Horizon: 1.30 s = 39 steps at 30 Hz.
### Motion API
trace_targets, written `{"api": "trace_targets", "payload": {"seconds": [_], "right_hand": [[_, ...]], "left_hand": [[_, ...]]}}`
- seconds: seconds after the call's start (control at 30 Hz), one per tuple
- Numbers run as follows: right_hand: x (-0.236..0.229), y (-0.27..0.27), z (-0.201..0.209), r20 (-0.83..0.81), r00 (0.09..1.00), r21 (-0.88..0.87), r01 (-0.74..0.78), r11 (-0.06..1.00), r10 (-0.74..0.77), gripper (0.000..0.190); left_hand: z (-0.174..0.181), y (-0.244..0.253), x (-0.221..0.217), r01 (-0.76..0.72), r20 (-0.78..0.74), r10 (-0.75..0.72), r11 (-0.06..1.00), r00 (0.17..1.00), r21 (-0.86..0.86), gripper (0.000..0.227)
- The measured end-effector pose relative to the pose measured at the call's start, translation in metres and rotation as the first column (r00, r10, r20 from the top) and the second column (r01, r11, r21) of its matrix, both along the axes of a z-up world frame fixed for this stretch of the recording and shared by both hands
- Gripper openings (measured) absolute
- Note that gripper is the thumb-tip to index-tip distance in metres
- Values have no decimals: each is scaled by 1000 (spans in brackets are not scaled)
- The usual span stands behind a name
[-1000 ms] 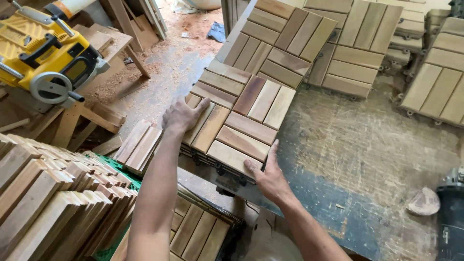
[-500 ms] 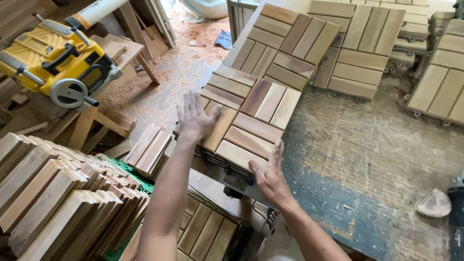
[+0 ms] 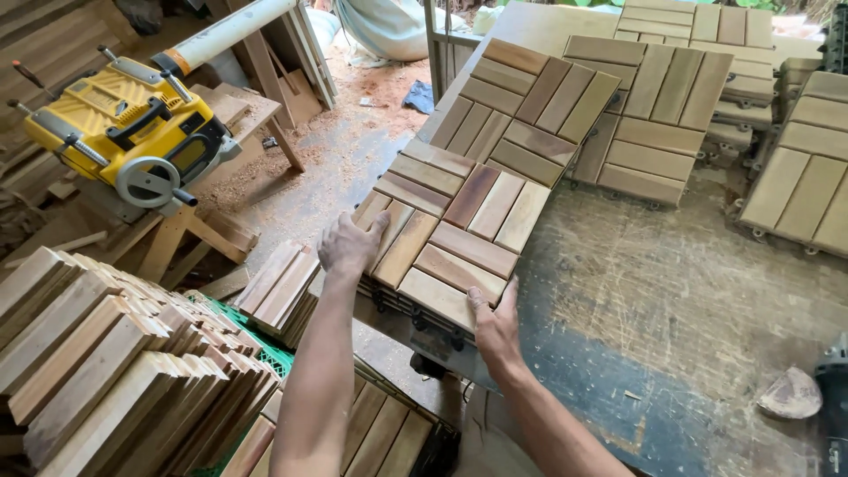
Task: The person arranges small rectangular wooden blocks into a square pattern on a workbench. They then use a handheld power sander to smooth the surface of the assembled wooden tile.
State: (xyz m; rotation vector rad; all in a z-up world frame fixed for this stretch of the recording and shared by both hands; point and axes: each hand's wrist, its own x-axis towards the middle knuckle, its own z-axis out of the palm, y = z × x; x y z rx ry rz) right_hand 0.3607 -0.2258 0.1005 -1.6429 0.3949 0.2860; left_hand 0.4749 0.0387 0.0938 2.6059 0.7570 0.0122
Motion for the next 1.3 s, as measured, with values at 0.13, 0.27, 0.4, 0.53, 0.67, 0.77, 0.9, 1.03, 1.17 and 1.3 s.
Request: {"api": "trace_targets", "payload": {"seconds": [0.13,0.27,0.4,0.53,0.67,0.77,0.9,1.03,1.17,1.3], "right_hand": [[0,-14,9,60,991,151,113,982,-123,94],[-10,-39,18,89,973,334,170,927,-211,90],[-27,-81,55,116,961,250,216,944,-251,76],[-38,-155,11,109,930,286,309,907,-351,88],[-57,-237,-7,105,888,411,371,833,-448,72],[-82,-285,-10,87,856,421,432,798,-509,72],[-104,-330,-12,81,821,311,517,797,-564,74],[-113,-349,-23,88,778,314,571,758,-622,75],[-115,-352,-24,30,785,333,575,747,-618,77],[-107,-349,-24,-9,797,324,574,752,-604,76]], "left_hand": [[14,-10,-8,-22,30,23,999,999,-39,101],[6,-28,-21,-6,37,-2,976,999,217,82],[9,-77,-48,-23,79,12,991,997,132,68],[30,-146,-88,98,106,-98,995,990,-3,63],[55,-215,-117,186,104,-161,934,981,-306,67],[49,-256,-128,244,79,-234,858,969,-453,72],[48,-303,-131,227,-8,-302,734,953,-640,70],[24,-327,-129,262,16,-342,689,940,-676,69],[10,-333,-128,254,75,-288,656,955,-711,70],[6,-327,-127,215,48,-261,658,964,-721,68]]}}
